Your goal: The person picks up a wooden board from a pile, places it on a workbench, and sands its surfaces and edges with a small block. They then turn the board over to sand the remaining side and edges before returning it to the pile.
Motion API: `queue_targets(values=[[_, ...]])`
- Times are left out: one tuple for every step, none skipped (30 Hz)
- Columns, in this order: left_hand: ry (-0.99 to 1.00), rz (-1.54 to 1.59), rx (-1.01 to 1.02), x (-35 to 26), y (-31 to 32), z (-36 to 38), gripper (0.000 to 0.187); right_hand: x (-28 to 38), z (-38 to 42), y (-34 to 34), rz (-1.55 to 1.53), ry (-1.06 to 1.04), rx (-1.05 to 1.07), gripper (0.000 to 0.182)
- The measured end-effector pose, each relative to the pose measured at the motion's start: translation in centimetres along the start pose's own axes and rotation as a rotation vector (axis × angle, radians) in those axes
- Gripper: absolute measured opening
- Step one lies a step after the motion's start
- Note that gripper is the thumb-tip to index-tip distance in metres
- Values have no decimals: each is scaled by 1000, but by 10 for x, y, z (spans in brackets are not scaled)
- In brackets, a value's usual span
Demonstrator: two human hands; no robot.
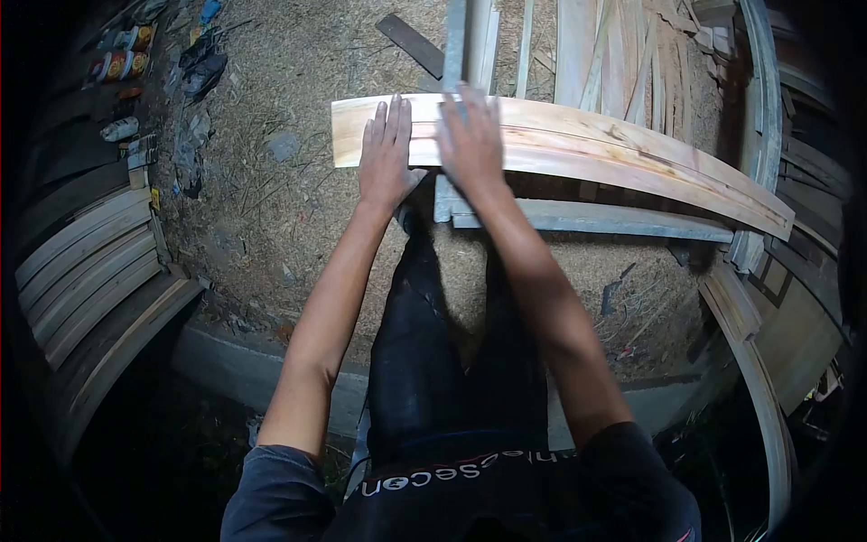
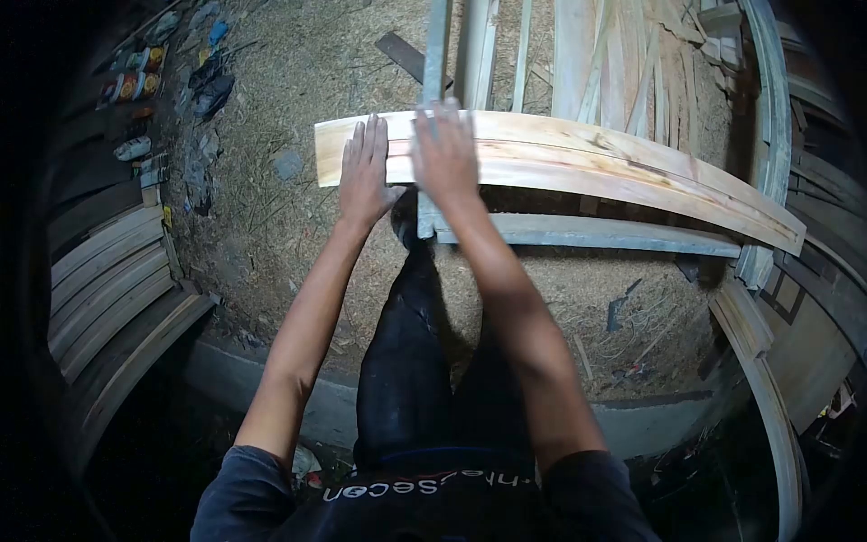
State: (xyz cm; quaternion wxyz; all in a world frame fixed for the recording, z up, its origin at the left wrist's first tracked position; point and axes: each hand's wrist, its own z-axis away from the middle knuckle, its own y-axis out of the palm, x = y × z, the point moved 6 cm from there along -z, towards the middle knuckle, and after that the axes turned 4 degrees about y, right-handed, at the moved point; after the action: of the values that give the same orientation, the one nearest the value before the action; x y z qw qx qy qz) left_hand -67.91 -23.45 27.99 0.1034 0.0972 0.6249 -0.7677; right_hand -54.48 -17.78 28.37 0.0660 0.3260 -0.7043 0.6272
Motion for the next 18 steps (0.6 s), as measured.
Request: queue_targets(values=[[-7,-55,61,6,-3,0,128,-13,-3,-3,57,1,6,45],[13,-3,-1,21,0,2,130,-34,-6,-12,105,84,-35,47],[10,7,-3,32,-1,6,130,-51,-7,-22,153,166,-73,49],[14,4,1,42,-3,8,130,-55,-9,-35,146,208,-121,49],[18,-1,-1,52,-6,7,130,-53,-13,-41,137,247,-174,49],[13,5,-4,60,-10,9,130,-46,-14,-37,152,259,-199,49],[5,-4,10,67,-12,10,130,-35,-16,-26,155,252,-197,49],[-2,-17,20,74,-13,9,129,-15,-19,-5,104,148,-160,49],[-6,-15,18,80,-13,9,129,9,-21,14,52,48,-118,50],[9,-1,-3,83,-13,10,129,37,-23,34,-65,-6,-45,49],[24,14,-25,86,-12,10,129,66,-26,52,-181,-61,29,49],[21,20,-22,90,-6,11,129,90,-25,60,-149,-124,63,48],[-5,11,-72,94,-5,11,126,107,-26,62,-116,-187,93,48],[-32,3,-123,98,-4,11,123,104,-27,64,-138,-209,123,45],[-32,10,-117,99,-6,13,123,93,-26,54,-134,-205,131,45],[-28,67,-72,98,-10,13,123,83,-25,40,-139,-308,214,43],[-23,124,-31,97,-13,13,124,74,-24,26,-144,-411,296,42],[-20,135,-34,96,-16,12,124,63,-23,10,-119,-408,357,41]])
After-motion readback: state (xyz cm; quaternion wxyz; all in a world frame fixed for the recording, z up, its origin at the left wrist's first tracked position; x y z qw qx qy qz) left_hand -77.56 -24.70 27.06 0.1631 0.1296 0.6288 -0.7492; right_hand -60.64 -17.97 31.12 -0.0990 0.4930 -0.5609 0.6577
